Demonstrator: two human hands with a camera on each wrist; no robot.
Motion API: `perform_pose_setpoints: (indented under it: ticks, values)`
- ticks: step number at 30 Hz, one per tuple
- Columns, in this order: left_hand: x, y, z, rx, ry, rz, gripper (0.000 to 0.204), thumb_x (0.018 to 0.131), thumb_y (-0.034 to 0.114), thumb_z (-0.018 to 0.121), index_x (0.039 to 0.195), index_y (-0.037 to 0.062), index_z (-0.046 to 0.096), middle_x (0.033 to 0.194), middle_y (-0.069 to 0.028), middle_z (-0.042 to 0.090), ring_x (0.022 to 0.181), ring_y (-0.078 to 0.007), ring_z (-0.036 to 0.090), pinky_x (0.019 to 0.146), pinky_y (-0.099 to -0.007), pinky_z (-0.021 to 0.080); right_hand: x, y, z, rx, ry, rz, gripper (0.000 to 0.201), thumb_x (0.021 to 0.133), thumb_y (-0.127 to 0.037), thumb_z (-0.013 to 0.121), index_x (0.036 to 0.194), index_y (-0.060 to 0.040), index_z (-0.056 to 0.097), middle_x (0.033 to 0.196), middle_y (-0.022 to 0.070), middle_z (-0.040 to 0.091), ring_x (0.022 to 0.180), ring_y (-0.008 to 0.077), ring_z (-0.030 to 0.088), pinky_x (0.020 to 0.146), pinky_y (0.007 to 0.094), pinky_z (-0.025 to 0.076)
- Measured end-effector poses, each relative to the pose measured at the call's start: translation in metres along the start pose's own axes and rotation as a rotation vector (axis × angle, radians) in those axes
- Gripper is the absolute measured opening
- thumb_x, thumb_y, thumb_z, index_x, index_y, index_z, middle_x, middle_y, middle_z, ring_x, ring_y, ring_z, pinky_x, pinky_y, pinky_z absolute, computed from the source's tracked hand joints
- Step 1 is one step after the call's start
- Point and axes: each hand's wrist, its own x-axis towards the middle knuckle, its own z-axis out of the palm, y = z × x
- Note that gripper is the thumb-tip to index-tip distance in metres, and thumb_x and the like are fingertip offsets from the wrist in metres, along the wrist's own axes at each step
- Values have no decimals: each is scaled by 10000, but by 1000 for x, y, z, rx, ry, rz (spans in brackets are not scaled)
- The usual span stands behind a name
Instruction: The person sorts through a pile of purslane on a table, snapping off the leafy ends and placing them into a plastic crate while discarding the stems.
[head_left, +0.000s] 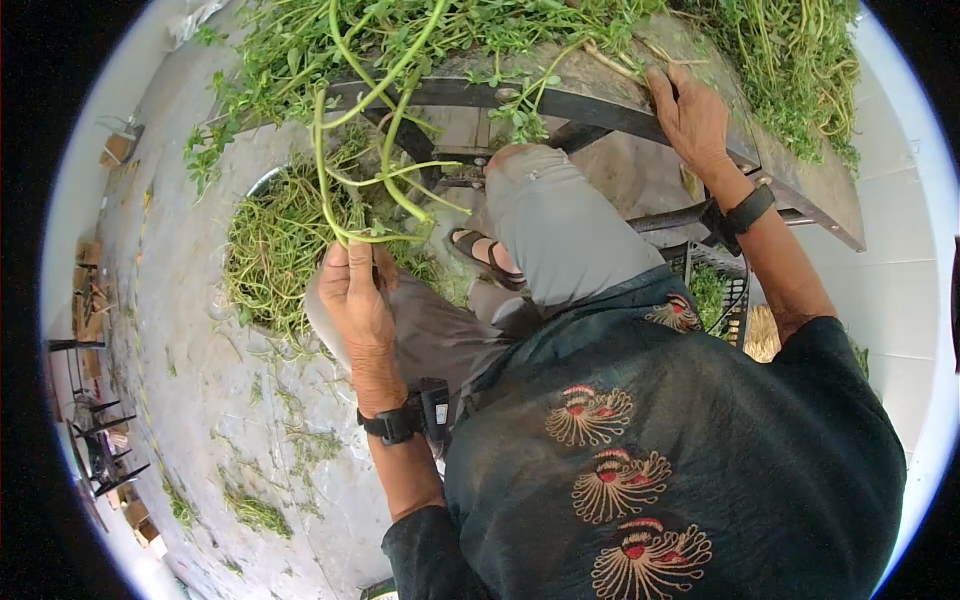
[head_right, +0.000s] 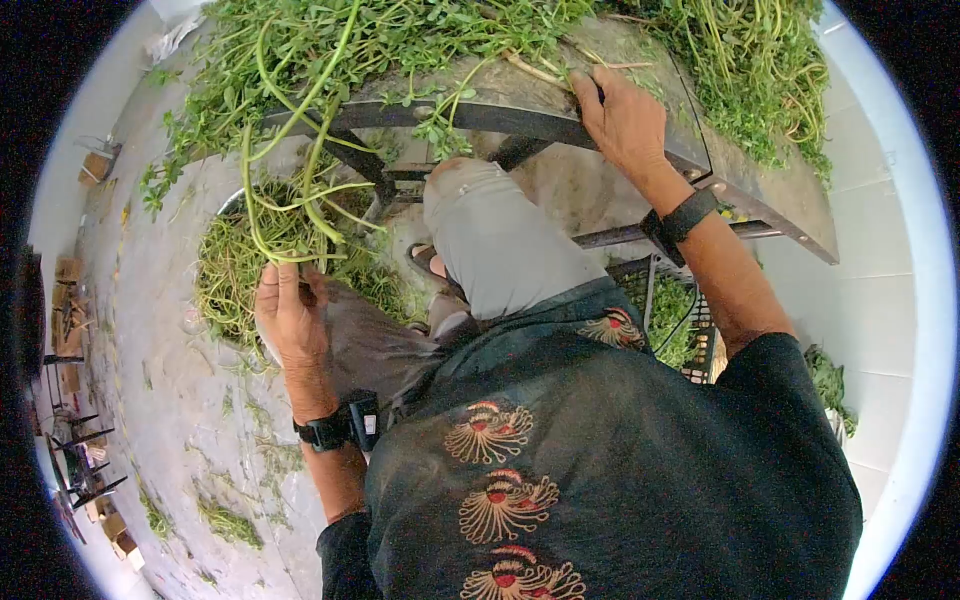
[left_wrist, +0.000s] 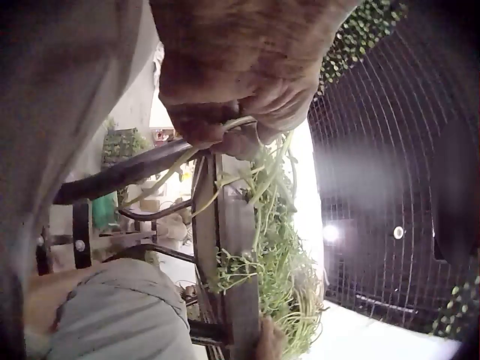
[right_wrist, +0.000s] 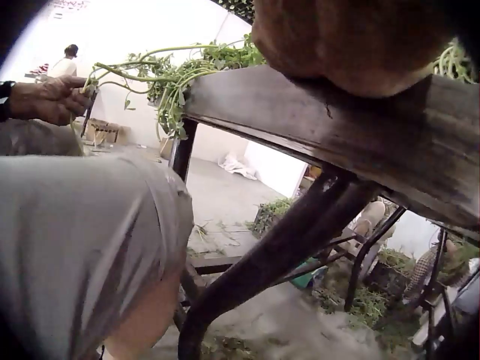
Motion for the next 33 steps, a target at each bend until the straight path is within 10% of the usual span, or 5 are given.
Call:
perform_pose_setpoints:
  ticks: [33]
  values:
    - [4,-10,3,-360,53,-108,275,947,304,465,915,41,538,651,-51,559,499,-116,483,427,-224,354,4,-8,3,-117,-48,109,391,908,-415,390,908,-69,575,868,195,628,771,405,595,694,493,456]
